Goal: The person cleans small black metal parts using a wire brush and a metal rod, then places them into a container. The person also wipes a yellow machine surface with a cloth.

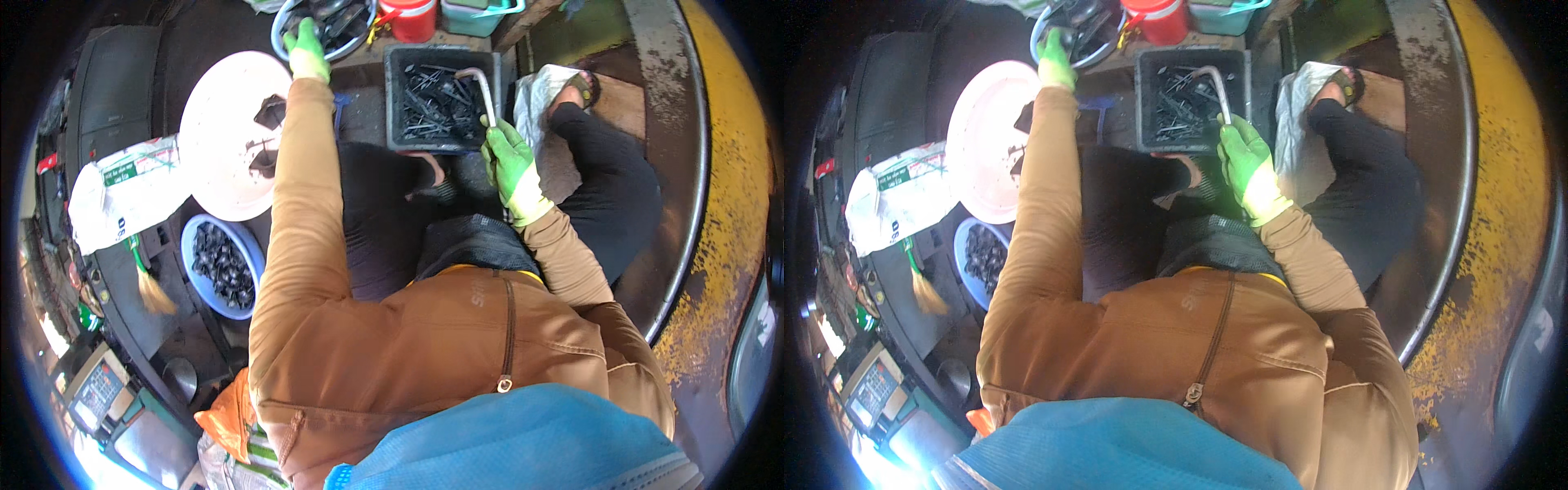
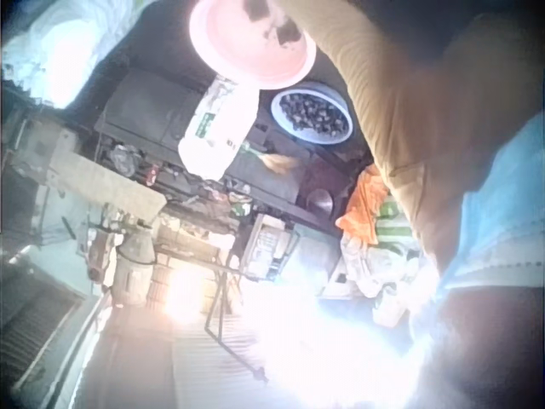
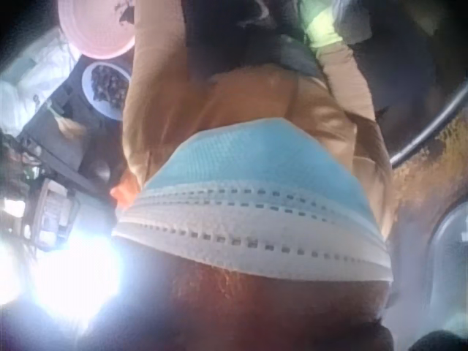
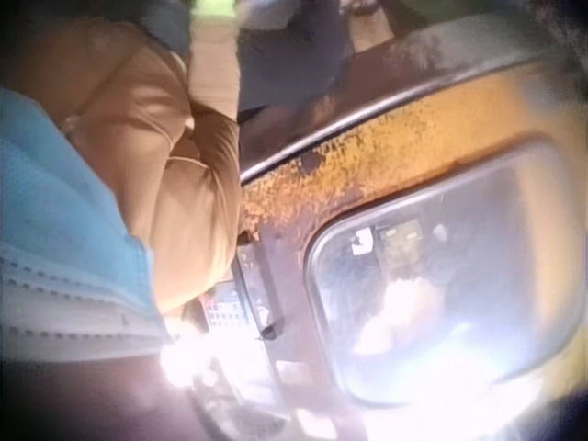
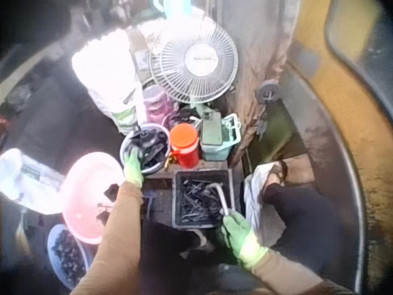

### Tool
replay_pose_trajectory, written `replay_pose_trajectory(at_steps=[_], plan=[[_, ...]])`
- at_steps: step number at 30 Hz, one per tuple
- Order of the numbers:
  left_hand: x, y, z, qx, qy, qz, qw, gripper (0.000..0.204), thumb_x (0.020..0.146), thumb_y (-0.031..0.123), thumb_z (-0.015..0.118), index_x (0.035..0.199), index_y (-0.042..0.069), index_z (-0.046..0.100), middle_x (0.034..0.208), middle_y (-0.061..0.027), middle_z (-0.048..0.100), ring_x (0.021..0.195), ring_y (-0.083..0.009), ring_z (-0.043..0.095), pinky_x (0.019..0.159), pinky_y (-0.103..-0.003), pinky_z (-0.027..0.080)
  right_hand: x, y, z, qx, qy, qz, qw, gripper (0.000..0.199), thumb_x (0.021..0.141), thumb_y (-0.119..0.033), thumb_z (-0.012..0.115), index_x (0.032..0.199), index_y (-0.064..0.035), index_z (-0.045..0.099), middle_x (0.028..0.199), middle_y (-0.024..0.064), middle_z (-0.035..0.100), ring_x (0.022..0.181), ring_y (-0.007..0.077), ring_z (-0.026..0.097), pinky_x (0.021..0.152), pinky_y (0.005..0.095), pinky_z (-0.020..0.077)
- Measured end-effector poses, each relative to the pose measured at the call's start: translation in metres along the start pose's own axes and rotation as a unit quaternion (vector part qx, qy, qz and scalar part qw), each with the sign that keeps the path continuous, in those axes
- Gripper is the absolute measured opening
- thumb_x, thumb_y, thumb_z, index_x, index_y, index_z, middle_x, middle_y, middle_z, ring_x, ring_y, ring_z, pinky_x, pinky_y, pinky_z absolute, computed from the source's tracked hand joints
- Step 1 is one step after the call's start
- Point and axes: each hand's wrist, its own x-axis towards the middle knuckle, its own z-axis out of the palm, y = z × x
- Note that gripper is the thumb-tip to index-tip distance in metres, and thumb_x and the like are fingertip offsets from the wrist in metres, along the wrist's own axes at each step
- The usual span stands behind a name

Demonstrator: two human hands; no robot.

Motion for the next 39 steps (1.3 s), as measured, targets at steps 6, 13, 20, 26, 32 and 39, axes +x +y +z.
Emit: replay_pose_trajectory(at_steps=[6,13,20,26,32,39], plan=[[-0.073,0.070,0.021,-0.199,-0.144,-0.004,0.969,0.086,0.088,0.049,0.063,0.150,0.004,0.025,0.150,-0.0109,0.032,0.135,-0.0206,0.034,0.109,-0.035,0.032,0.038,-0.061,-0.018,-0.065,0.100,-0.387,0.914,0.030,0.099,-0.013,0.052,0.126,-0.0020,0.055,0.089,-0.0040,0.056,0.064,0.0010,0.044,0.054,0.0166,0.0363],[-0.169,0.094,0.039,-0.559,-0.304,-0.215,0.741,0.065,0.086,0.072,0.042,0.128,0.025,0.058,0.123,-0.0079,0.058,0.122,-0.0524,0.041,0.098,-0.077,0.026,0.136,-0.118,-0.039,-0.146,0.243,-0.496,0.821,0.032,0.097,-0.023,0.052,0.119,-0.0024,0.060,0.096,0.0093,0.064,0.082,0.0166,0.058,0.075,0.0298,0.0463],[-0.205,0.069,0.048,-0.565,-0.345,-0.300,0.687,0.071,0.085,0.073,0.042,0.131,0.021,0.055,0.145,-0.0174,0.040,0.129,-0.0537,0.033,0.101,-0.074,0.027,0.176,-0.112,-0.036,-0.022,0.190,-0.518,0.834,0.027,0.098,-0.021,0.051,0.118,-0.0053,0.060,0.079,0.0019,0.058,0.064,0.0111,0.054,0.059,0.0256,0.0437],[-0.180,0.043,0.046,-0.462,-0.220,-0.293,0.808,0.056,0.094,0.056,0.045,0.132,0.015,0.050,0.140,-0.0183,0.045,0.125,-0.0472,0.043,0.102,-0.062,0.036,0.141,-0.124,-0.016,0.137,0.114,-0.415,0.892,0.024,0.098,-0.021,0.050,0.118,-0.0108,0.058,0.064,-0.0034,0.049,0.049,0.0071,0.042,0.043,0.0235,0.0346],[-0.171,0.025,0.043,-0.423,-0.237,-0.272,0.831,0.050,0.096,0.049,0.048,0.132,0.014,0.050,0.134,-0.0147,0.052,0.115,-0.0382,0.054,0.095,-0.052,0.045,0.157,-0.129,-0.025,0.067,0.157,-0.460,0.871,0.024,0.097,-0.022,0.051,0.119,-0.0134,0.057,0.063,-0.0051,0.047,0.048,0.0049,0.041,0.041,0.0204,0.0334],[-0.171,0.020,0.052,-0.347,-0.249,-0.268,0.864,0.054,0.098,0.044,0.046,0.140,0.009,0.042,0.137,-0.0175,0.049,0.116,-0.0377,0.055,0.097,-0.049,0.046,0.182,-0.114,-0.023,-0.226,0.240,-0.479,0.813,0.047,0.094,-0.031,0.052,0.128,0.0014,0.053,0.117,0.0243,0.062,0.107,0.0371,0.059,0.092,0.0393,0.0452]])
